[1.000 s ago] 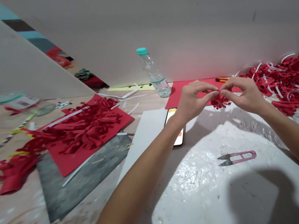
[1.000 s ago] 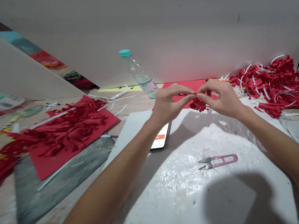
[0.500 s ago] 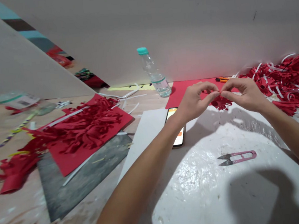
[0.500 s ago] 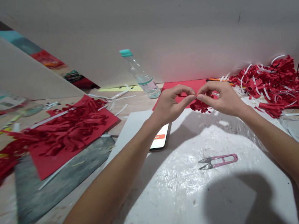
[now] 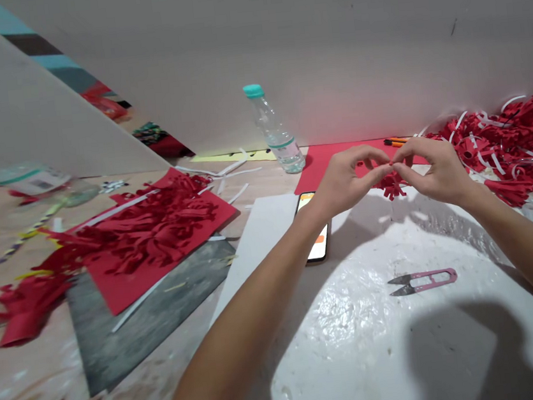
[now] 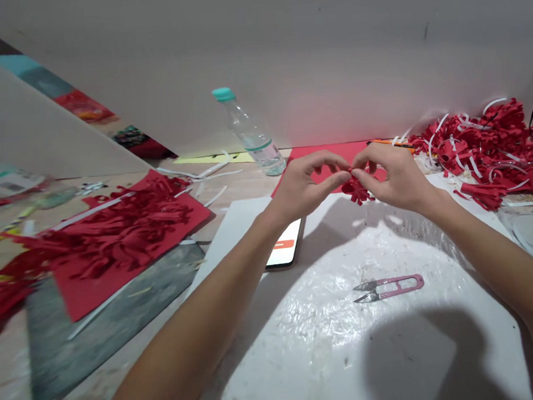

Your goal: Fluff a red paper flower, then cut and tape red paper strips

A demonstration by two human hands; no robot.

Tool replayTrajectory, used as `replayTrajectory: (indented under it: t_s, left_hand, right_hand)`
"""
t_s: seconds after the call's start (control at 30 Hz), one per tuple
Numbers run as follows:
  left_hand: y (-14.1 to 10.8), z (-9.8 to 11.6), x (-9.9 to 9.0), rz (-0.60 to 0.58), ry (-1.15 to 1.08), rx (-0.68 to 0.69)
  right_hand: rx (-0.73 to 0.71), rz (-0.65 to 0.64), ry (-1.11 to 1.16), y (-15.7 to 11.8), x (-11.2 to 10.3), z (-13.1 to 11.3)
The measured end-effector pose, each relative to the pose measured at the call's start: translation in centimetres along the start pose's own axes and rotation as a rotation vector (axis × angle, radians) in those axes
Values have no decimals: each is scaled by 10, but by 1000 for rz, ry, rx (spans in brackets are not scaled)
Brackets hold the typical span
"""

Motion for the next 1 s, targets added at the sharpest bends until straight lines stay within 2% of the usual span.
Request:
replayTrajectory:
  t_s: [0.17,0.53,0.67,0.87,1.0]
  left_hand:
    - [-1,-6,-11,28,18,-57]
    - [-4,-7,-23,136,11,-37]
    - [-3,-14,-22,106,45,-85]
    - [0,-20,-12,-9,10,-153]
    - [1,-16,-12,17,-78,-128]
  right_hand:
    - [58,37,5,0,-4,10]
    - [22,0,-14,0,0,7]
    - [5,-17,-3,1,1,5]
    - [4,-37,4,1,4,4]
    - [-18,-44,10,1,5,3]
Point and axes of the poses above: each hand's wrist, its own y-axis towards the middle knuckle, its own x-axis out of the palm, z = x × y, the point moved 10 cm from there along y, towards the middle knuckle, and after that the axes turned 10 degrees about -z, right-handed, at the moved point
